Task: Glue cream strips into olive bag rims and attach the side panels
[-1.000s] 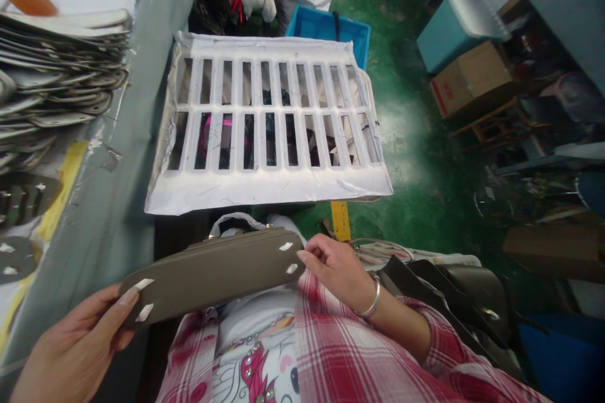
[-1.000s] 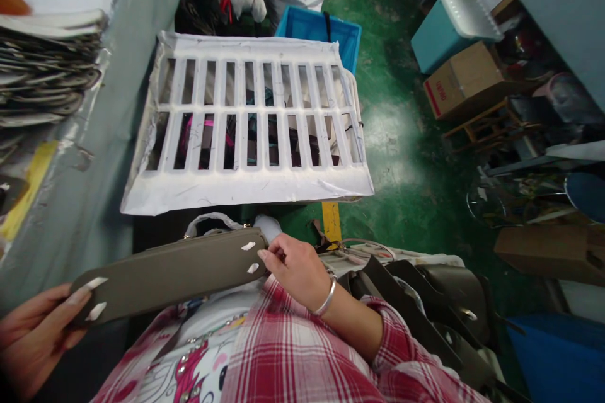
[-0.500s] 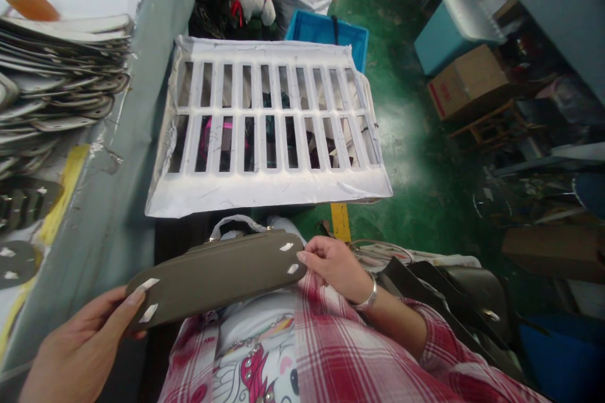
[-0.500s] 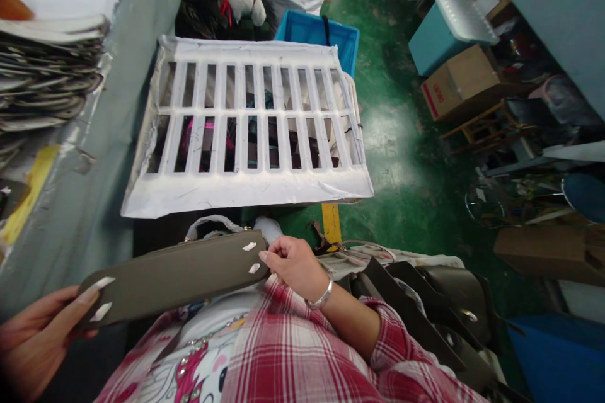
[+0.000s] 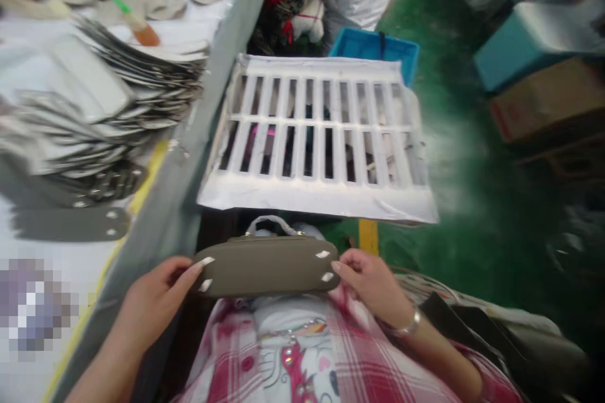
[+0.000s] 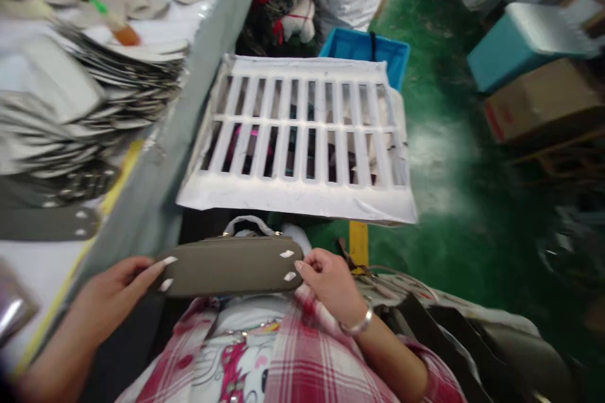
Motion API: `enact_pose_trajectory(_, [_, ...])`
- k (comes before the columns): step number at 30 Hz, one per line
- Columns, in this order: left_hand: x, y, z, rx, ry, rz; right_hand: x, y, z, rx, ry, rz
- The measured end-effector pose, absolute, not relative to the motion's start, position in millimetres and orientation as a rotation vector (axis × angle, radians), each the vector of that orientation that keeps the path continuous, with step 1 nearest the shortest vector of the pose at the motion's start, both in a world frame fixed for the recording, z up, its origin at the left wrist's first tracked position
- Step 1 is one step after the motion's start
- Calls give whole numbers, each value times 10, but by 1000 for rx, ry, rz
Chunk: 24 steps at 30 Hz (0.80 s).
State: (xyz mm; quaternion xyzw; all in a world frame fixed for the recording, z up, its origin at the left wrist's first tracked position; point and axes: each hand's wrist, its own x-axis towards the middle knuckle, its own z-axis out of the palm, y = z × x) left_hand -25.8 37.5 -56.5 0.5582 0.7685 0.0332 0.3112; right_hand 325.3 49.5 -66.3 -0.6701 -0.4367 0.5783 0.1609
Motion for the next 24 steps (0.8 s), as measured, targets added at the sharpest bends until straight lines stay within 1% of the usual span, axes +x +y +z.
enact_pose_trajectory(3, [-201,462,-464,1409,1900,144,3262,511,-700,-1986,-1353,1602])
enact_pose_trajectory(8, [-312,448,-550,1231,1842,340,3288,532,-780,-2019,-1402,1631])
enact_pose_trajectory(17, [-356,440,-646,1131,1788,479,3168,561,-615,-2059,-1271,1665])
enact_pose_trajectory(20, [-366,425,-675,1010,1743,508,3184,562,-650,-2044,-1217,1710])
enact_pose_trajectory(24, [-364,404,-735,742,1599,631,3232,536,-750,-2007,-1097,1804])
